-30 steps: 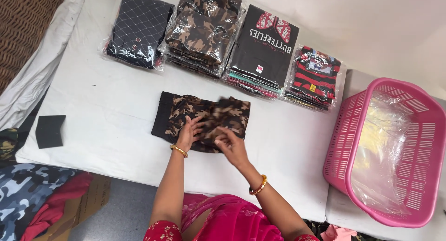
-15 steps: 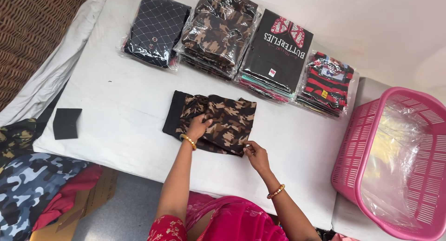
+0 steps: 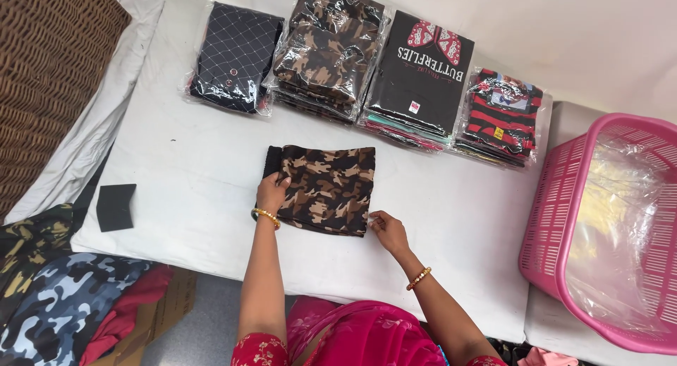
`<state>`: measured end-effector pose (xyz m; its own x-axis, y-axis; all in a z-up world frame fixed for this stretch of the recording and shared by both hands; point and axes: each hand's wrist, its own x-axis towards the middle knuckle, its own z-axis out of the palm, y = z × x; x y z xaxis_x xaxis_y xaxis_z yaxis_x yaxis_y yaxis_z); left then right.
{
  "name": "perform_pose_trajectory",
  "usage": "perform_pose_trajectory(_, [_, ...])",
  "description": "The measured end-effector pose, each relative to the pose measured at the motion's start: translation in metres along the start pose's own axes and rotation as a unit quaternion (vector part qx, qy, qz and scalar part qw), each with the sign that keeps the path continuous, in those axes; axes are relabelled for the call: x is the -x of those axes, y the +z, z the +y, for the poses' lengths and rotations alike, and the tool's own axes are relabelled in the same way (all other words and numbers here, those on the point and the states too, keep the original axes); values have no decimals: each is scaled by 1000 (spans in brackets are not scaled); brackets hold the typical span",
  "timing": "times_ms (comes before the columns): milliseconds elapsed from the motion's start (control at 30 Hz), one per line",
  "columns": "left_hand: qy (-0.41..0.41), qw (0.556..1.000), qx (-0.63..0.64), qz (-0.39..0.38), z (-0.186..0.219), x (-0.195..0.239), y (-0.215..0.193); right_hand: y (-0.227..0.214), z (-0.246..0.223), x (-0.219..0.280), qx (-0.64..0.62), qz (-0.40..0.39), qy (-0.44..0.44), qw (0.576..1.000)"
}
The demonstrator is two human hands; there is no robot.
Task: The person folds a red and black striped shirt, a camouflage-patterned garment, and a grey shirt on a white table. Each item is folded by hand and placed into a clear plastic bag, then stacked with other packaged clothes.
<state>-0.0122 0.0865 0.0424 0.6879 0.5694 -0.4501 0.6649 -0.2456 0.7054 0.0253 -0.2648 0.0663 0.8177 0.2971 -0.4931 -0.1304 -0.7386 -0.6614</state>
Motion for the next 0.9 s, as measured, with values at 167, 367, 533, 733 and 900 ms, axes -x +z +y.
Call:
perform_pose_trajectory(167, [-68, 995, -64, 35, -14, -4, -30, 9, -5, -7, 9, 33, -27, 999])
perform_pose_trajectory(367, [37, 980, -113, 161, -93, -47, 13, 26, -18, -26, -66, 92, -6, 994])
perform_pose_trajectory(533, [-38, 994, 51, 91, -93, -47, 7, 26, -33, -50, -240, 51, 67, 967])
perform_pose_trajectory(733, [-49, 990, 112, 73, -36, -24, -20, 26, -36, -75, -307, 35, 89, 947])
perform_pose_trajectory(900, [-126, 968, 183, -114, -8, -27, -31, 12, -65, -90, -336, 10, 141, 931])
